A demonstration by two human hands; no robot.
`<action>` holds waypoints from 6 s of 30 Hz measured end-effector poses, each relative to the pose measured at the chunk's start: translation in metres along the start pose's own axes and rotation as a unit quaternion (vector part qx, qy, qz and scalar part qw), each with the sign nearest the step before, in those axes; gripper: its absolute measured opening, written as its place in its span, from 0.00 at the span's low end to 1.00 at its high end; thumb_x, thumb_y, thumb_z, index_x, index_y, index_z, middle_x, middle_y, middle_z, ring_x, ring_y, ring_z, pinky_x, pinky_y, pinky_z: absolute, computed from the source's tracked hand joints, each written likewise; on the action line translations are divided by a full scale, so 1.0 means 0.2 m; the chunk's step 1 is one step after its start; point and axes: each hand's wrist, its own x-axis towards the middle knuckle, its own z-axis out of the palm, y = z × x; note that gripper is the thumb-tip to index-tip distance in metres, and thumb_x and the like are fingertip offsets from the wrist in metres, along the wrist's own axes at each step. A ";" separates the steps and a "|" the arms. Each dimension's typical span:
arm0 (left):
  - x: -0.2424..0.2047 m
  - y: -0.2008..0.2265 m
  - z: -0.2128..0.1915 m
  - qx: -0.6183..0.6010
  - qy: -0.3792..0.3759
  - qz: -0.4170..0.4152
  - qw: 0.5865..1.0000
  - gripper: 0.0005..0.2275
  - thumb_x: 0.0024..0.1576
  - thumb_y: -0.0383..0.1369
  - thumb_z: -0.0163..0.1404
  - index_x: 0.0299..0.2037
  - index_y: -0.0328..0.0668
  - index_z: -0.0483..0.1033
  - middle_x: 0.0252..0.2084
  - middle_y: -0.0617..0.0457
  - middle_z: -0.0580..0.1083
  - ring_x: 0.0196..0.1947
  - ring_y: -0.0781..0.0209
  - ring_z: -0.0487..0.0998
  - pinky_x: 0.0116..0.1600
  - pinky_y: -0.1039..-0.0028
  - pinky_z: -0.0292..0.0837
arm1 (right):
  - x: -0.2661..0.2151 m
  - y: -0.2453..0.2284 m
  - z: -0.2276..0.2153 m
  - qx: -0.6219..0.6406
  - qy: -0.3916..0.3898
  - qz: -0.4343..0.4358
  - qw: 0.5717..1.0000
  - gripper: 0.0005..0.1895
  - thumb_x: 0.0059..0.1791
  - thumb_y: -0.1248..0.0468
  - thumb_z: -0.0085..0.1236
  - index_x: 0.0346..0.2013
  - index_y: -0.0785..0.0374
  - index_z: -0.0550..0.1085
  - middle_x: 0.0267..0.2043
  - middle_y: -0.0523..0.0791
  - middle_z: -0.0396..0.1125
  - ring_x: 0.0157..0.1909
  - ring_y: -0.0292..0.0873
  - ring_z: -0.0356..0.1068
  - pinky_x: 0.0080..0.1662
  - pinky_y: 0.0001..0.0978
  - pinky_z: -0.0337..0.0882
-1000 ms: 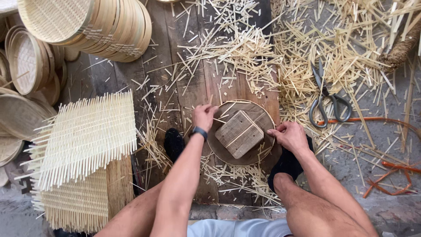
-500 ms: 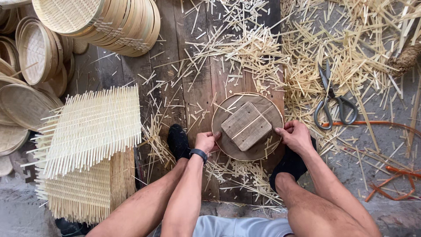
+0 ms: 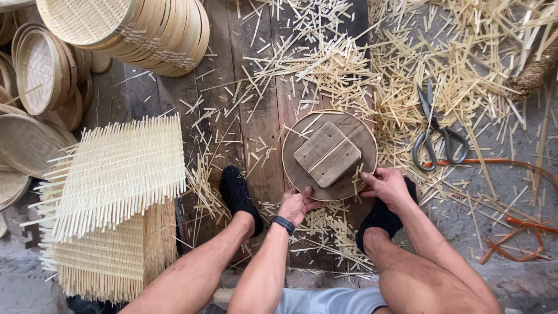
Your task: The person assembles a bamboo steamer base by fitting a woven bamboo mat into a circular frame, trimming the excess strips with shears, and pressing a wooden block into the assembly to secure the components.
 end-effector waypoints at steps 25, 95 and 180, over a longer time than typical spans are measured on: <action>-0.66 0.71 0.58 0.521 -0.132 0.565 0.627 0.21 0.59 0.26 0.52 0.64 0.45 0.72 0.54 0.45 0.79 0.51 0.54 0.82 0.56 0.65 0.79 | -0.42 -0.91 0.09 -0.455 0.083 -0.598 0.654 0.50 0.33 0.58 0.69 0.67 0.66 0.62 0.65 0.56 0.63 0.67 0.55 0.61 0.66 0.50 0.62; 0.19 0.84 0.93 0.772 0.037 0.394 0.497 0.33 0.36 0.47 0.71 0.52 0.44 0.76 0.50 0.47 0.71 0.57 0.48 0.71 0.61 0.59 0.69 | 0.25 -0.87 0.23 -0.551 0.051 -0.147 0.820 0.44 0.31 0.44 0.80 0.50 0.67 0.72 0.41 0.54 0.74 0.44 0.53 0.76 0.49 0.46 0.77; 0.06 0.82 -0.01 0.237 -0.065 0.117 0.962 0.22 0.59 0.40 0.57 0.58 0.29 0.76 0.53 0.49 0.79 0.50 0.60 0.78 0.53 0.66 0.75 | -0.12 0.24 -0.10 -0.175 0.317 -0.278 0.890 0.12 0.58 0.59 0.56 0.46 0.66 0.75 0.32 0.49 0.72 0.31 0.44 0.72 0.35 0.38 0.71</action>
